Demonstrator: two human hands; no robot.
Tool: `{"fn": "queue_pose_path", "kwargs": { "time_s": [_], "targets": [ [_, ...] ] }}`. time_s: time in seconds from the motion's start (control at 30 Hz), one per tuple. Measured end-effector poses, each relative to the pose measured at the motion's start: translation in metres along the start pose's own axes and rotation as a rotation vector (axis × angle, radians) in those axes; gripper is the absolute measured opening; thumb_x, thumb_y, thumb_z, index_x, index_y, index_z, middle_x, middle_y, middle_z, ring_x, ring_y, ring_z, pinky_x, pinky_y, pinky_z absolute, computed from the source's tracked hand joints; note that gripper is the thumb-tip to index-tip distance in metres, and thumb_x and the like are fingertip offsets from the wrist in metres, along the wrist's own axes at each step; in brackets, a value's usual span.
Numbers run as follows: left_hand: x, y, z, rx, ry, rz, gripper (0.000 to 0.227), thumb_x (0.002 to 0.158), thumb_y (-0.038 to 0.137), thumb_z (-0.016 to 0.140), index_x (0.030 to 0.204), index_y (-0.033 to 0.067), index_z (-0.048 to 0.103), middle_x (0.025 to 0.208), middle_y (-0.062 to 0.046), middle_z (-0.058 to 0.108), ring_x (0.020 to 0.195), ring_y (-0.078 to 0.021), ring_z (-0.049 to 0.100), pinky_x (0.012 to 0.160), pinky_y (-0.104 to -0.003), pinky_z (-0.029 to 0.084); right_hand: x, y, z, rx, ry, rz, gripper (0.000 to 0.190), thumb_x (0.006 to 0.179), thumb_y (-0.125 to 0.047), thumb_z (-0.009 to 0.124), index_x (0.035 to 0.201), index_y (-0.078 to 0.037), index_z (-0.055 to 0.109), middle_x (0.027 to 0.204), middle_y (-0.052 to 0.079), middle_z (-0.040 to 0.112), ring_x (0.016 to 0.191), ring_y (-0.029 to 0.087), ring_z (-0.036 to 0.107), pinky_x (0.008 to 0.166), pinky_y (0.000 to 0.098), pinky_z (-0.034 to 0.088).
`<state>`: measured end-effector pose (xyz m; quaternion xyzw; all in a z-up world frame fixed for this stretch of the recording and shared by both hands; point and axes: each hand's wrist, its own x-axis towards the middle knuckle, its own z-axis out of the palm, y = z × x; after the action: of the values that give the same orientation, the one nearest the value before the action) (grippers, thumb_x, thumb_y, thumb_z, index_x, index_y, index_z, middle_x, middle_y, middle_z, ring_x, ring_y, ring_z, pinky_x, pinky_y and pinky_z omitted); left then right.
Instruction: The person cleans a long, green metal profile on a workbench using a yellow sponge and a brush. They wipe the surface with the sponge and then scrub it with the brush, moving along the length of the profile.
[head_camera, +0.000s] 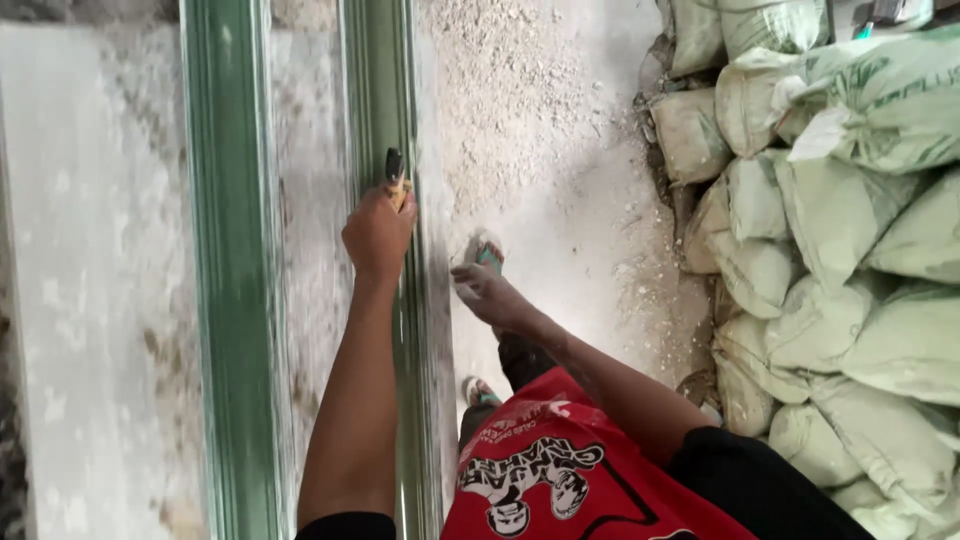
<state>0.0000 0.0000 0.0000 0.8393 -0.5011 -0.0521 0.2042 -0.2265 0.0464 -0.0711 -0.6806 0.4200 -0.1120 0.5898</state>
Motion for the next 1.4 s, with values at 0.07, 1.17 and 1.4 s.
{"fn": "queue_pose_path", "kwargs": {
  "time_s": [0.07,1.17,1.4],
  "targets": [
    [0.042,0.007,0.012,-0.043,0.01,0.032,0.03,0.092,0.041,0.076,0.092,0.011,0.073,0.084,-0.013,0.073,0.071,-0.038,0.07,0.06,-0.051,0.056,0.046,-0.005,-0.015,-0.024,0.024,-0.052,0.044,0.099,-0.019,0.06,0.139,-0.001,0.055,0.133,0.021,0.066,0.122,0.031,0.067,0.101,0.0387,0.056],
    [0.399,0.058,0.122,-0.213,-0.001,0.024,0.024,0.1,0.026,0.07,0.11,0.0054,0.073,0.081,-0.007,0.075,0.054,-0.015,0.067,0.044,-0.033,0.055,0.29,-0.053,-0.111,-0.075,0.034,-0.105,0.063,0.112,-0.037,0.033,0.167,-0.017,0.009,0.169,0.033,0.009,0.155,0.053,0.014,0.123,0.0565,0.027],
    [0.427,0.052,0.113,-0.421,0.002,-0.326,0.029,0.103,0.027,0.063,0.119,0.003,0.067,0.082,-0.012,0.075,0.056,-0.0125,0.071,0.05,-0.026,0.056,0.289,-0.061,-0.112,-0.073,0.033,-0.082,0.063,0.111,-0.037,0.033,0.166,-0.021,0.008,0.17,0.03,0.009,0.154,0.054,0.015,0.123,0.0572,0.027]
  ]
}}
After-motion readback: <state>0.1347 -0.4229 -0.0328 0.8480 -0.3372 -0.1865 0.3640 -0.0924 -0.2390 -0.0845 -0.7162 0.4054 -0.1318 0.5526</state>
